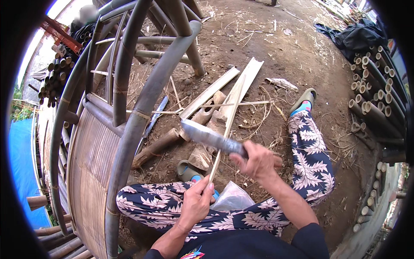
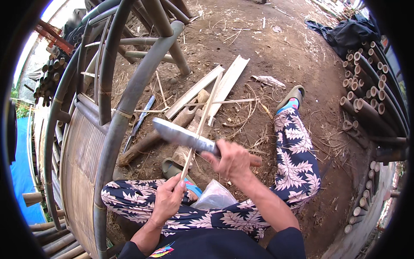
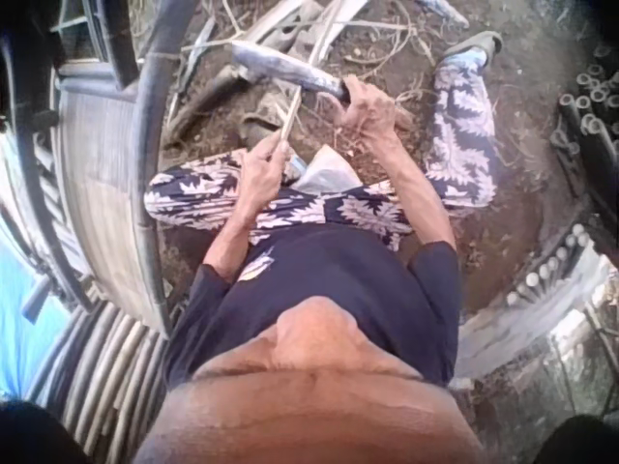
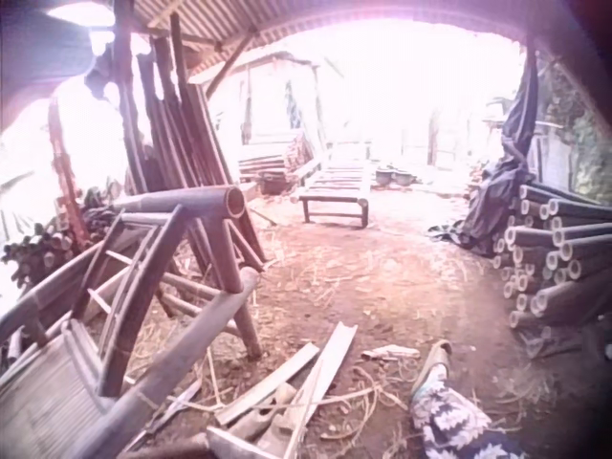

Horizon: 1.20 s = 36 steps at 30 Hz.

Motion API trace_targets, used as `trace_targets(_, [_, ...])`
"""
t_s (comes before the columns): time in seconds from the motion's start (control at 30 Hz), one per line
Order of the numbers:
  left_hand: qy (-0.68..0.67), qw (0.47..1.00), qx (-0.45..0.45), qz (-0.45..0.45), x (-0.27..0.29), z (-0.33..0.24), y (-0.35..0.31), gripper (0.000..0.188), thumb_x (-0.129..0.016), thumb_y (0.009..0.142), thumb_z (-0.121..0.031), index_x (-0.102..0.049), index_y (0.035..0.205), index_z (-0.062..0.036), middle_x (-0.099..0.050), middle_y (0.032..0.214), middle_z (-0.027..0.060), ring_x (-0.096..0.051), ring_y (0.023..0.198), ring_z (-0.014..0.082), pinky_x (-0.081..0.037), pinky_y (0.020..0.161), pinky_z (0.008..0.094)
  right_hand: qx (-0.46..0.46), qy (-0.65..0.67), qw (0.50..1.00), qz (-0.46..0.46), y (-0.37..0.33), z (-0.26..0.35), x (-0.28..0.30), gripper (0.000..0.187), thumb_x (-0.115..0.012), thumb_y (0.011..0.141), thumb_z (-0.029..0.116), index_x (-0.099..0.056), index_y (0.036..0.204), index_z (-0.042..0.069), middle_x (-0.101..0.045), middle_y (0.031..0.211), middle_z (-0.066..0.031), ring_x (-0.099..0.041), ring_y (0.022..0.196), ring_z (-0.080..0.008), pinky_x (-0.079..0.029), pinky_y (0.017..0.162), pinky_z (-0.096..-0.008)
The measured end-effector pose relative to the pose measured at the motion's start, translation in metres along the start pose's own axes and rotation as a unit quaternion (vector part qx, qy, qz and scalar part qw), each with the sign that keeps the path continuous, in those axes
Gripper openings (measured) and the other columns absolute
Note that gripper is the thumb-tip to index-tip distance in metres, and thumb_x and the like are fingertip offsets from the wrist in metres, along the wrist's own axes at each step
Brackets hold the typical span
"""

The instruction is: The person drills a hole in a bamboo bench joint using a manual hand drill and then shaves wood strips with a machete while sitting on the ground.

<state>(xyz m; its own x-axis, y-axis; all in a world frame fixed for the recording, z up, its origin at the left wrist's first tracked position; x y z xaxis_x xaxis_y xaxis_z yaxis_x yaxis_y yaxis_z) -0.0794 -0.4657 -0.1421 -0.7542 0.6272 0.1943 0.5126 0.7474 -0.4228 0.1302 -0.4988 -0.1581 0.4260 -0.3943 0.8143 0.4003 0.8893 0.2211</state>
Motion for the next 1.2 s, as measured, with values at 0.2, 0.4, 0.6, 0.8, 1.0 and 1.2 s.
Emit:
trace_targets(0.2, [0.135,0.98,-0.113,0.089,0.017,0.014,-0.065,0.033,-0.05,0.101,-0.007,-0.057,0.131,0.0023,-0.058,0.075,0.0031,-0.051,0.06,0.0062,-0.042,0.053,0.0218,-0.181,-0.075,0.98,-0.036,0.05,-0.115,0.053,0.066,-0.034,0.096,0.071,-0.056,0.081,0.01,-0.056,0.056,-0.0062,-0.061,0.053,-0.0235,-0.05,0.05,-0.0417])
trace_targets(0.4, [-0.209,0.971,0.053,0.1,0.016,0.012,-0.029,0.046,-0.044,0.104,-0.014,-0.039,0.147,0.0025,-0.059,0.073,0.0068,-0.045,0.045,0.0047,-0.036,0.039,0.0197,-0.099,0.075,0.992,-0.009,0.03,-0.037,0.062,0.061,-0.046,0.095,0.065,-0.062,0.089,0.006,-0.062,0.066,-0.0111,-0.066,0.063,-0.0257,-0.053,0.058,-0.0432])
trace_targets(0.6, [-0.216,0.97,0.056,0.098,-0.02,-0.032,0.005,0.041,-0.045,0.105,-0.015,-0.046,0.144,-0.0013,-0.054,0.07,0.0014,-0.04,0.045,0.0038,-0.034,0.039,0.0193,0.011,0.037,0.997,-0.073,0.005,0.023,0.043,0.066,-0.045,0.092,0.071,-0.056,0.08,0.007,-0.059,0.06,-0.0126,-0.063,0.051,-0.0279,-0.05,0.045,-0.0412])
trace_targets(0.8, [-0.191,0.967,0.015,0.166,-0.023,0.011,-0.056,0.04,-0.048,0.103,-0.011,-0.047,0.14,0.0039,-0.055,0.065,0.0018,-0.04,0.047,0.0027,-0.031,0.041,0.0179,-0.196,0.032,0.976,-0.087,0.063,-0.116,0.109,0.071,-0.035,0.095,0.073,-0.057,0.08,0.007,-0.048,0.051,-0.0007,-0.051,0.045,-0.0178,-0.044,0.046,-0.0353])
trace_targets(1.0, [-0.315,0.938,-0.136,-0.055,0.034,0.009,-0.013,0.015,-0.054,0.099,-0.009,-0.06,0.108,0.0013,-0.055,0.082,0.0024,-0.052,0.064,0.0082,-0.046,0.056,0.0227,-0.221,0.56,0.799,-0.005,0.038,-0.054,0.049,0.05,-0.05,0.1,0.05,-0.058,0.09,0.002,-0.053,0.055,-0.0027,-0.051,0.046,-0.0098,-0.039,0.044,-0.0239])
trace_targets(1.2, [-0.115,0.95,-0.266,-0.113,0.0,-0.039,0.056,0.022,-0.069,0.086,-0.002,-0.057,0.103,-0.0049,-0.059,0.088,0.0027,-0.057,0.077,0.0099,-0.048,0.068,0.0244,-0.354,0.624,0.694,0.065,-0.012,0.02,-0.039,0.029,-0.069,0.093,0.028,-0.063,0.078,0.004,-0.053,0.055,-0.0002,-0.048,0.043,-0.0096,-0.037,0.042,-0.0239])
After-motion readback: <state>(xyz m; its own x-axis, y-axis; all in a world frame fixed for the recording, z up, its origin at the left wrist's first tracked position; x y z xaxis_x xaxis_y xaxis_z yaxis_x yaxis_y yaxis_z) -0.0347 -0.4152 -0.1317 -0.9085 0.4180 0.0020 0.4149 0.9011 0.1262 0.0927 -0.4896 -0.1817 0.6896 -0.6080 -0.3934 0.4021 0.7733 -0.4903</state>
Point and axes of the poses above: each hand's wrist, its own y-axis towards the middle knuckle, its own x-axis out of the back of the hand, z = x × y, the point moved 9 cm from there along y, towards the middle knuckle
